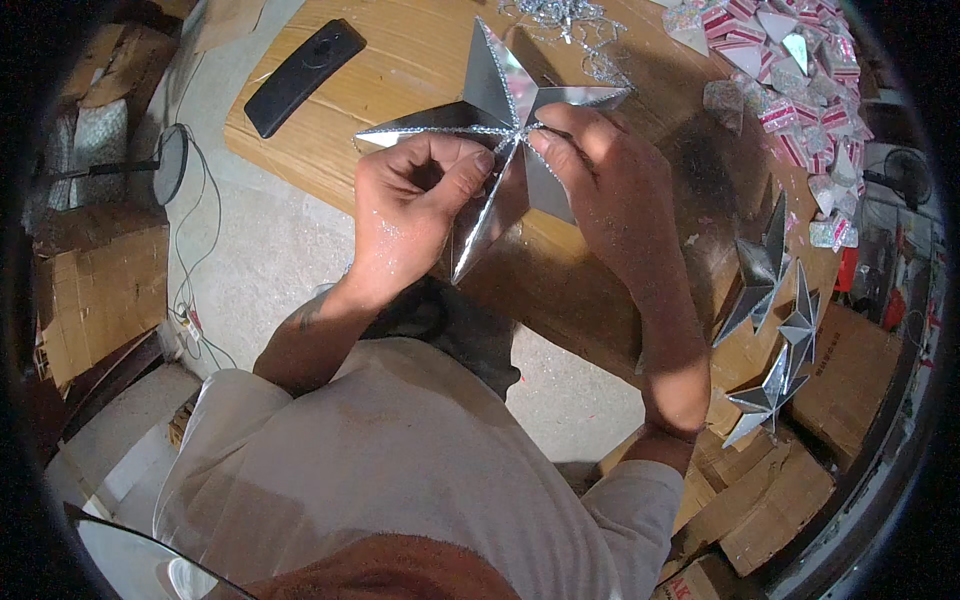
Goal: Assembling and gluing silver decorative stars at a manufacturing workbench.
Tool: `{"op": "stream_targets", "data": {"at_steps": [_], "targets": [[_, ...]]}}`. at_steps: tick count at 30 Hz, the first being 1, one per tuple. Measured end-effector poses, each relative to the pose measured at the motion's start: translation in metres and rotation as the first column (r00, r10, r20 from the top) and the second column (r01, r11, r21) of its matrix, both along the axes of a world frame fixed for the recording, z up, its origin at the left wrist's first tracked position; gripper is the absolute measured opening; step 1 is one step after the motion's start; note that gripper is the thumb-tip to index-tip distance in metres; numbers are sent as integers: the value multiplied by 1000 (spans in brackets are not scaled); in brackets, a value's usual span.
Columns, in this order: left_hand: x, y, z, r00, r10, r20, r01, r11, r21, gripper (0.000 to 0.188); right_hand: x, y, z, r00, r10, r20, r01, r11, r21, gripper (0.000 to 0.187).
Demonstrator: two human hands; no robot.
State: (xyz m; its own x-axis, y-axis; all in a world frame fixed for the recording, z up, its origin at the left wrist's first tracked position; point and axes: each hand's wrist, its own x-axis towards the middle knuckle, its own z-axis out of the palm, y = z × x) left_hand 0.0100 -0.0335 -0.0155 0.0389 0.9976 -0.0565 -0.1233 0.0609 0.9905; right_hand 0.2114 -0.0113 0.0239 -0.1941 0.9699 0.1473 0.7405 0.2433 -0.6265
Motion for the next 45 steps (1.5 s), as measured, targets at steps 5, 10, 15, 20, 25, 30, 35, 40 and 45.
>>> {"op": "stream_targets", "data": {"at_steps": [5,10,15,20,25,30,35,40,45], "targets": [[-1,-3,3,1000,-10,-9,10,999,-32,13,0,-1,1,1000,1,-18,-1,1000,-4,19],[-2,-4,0,999,-30,-14,30,999,-11,12,18,-2,-8,988,7,-156,-8,1000,-5,21],[-12,-4,2,991,-44,123,44,999,2,10,43,-27,-21,906,-375,-197,347,924,-163,28],[-60,-10,18,968,-17,249,53,989,-136,16,60,-64,-50,891,-413,-190,321,867,-381,31],[-64,-18,25,980,-37,193,58,993,-106,16,30,-97,-46,829,-415,-375,273,886,-375,34],[-55,-16,25,985,-76,154,85,995,-53,10,12,-121,-49,794,-473,-383,277,841,-465,40],[-70,-21,41,982,19,-186,17,981,193,9,18,-131,-56,891,-342,-298,219,900,-376,41],[-93,-43,38,989,122,-81,-104,975,199,8,-15,-130,-49,798,-291,-528,162,947,-277,43],[-80,-52,33,997,-44,56,38,994,102,5,-36,-144,-68,848,-451,-279,413,892,-185,50]]}}
